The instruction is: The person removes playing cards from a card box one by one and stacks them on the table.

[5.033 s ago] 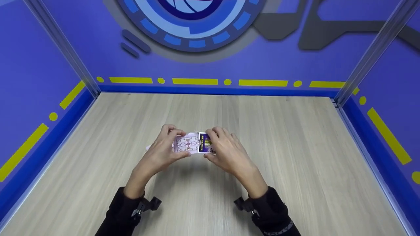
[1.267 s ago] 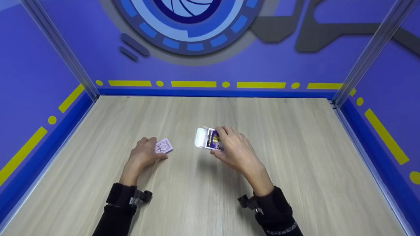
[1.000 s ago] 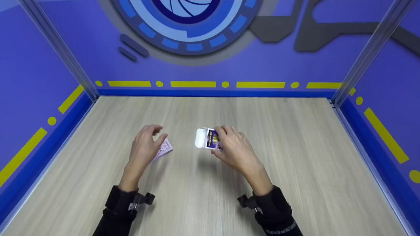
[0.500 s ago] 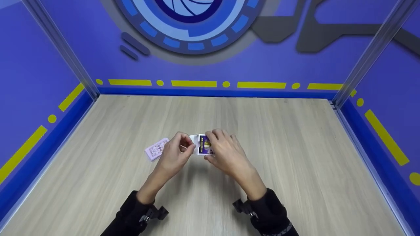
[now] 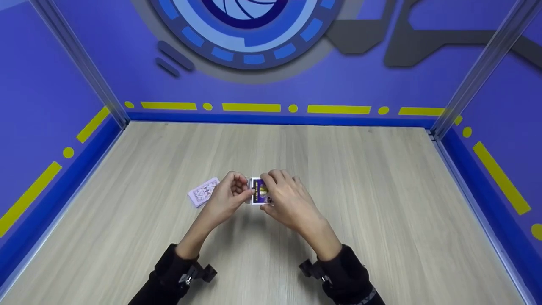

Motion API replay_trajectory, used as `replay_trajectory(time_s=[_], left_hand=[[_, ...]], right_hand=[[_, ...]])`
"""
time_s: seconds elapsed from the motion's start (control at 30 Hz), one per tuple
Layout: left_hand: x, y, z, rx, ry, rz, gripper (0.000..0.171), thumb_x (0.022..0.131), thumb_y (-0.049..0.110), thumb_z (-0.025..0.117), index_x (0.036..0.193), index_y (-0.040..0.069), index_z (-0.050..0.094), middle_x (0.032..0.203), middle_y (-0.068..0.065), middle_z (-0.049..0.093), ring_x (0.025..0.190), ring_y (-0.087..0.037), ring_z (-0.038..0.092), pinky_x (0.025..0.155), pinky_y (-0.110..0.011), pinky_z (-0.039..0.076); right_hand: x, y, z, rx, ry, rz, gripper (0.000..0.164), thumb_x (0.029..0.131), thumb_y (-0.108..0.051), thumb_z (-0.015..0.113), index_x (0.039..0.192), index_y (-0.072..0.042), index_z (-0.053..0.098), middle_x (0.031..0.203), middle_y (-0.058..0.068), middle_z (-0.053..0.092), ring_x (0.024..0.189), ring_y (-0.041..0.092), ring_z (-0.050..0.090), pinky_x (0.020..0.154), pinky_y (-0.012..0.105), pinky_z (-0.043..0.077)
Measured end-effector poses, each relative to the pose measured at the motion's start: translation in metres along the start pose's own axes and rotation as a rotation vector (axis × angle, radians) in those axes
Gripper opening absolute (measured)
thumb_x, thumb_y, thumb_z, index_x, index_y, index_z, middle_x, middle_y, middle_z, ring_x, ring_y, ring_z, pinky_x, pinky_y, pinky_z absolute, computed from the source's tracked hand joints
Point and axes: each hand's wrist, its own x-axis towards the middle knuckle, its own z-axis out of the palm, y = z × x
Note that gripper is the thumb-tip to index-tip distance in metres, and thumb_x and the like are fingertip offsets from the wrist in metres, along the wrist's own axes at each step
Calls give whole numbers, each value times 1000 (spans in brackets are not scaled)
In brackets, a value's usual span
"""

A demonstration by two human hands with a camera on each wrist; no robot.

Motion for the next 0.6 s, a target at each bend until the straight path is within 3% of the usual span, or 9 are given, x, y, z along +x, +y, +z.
replay_trajectory(time_s=[0.27,0.6], left_hand=[[-1,1,-1,0,21,-32,23,92,6,76,105,6,58,90,0,67,83,-18,65,69,-25,52],[2,4,-5,-7,2,-115,31,91,0,70,118,4,55,91,-4,73,82,-14,68,65,-25,52]], right_hand=[[0,1,2,0,-12,8,72,76,-26,94,135,-3,59,127,14,61,114,31,60,91,51,53],[0,2,5,3,-24,16,72,77,-27,94,135,-2,59,127,15,62,115,32,60,93,51,52]])
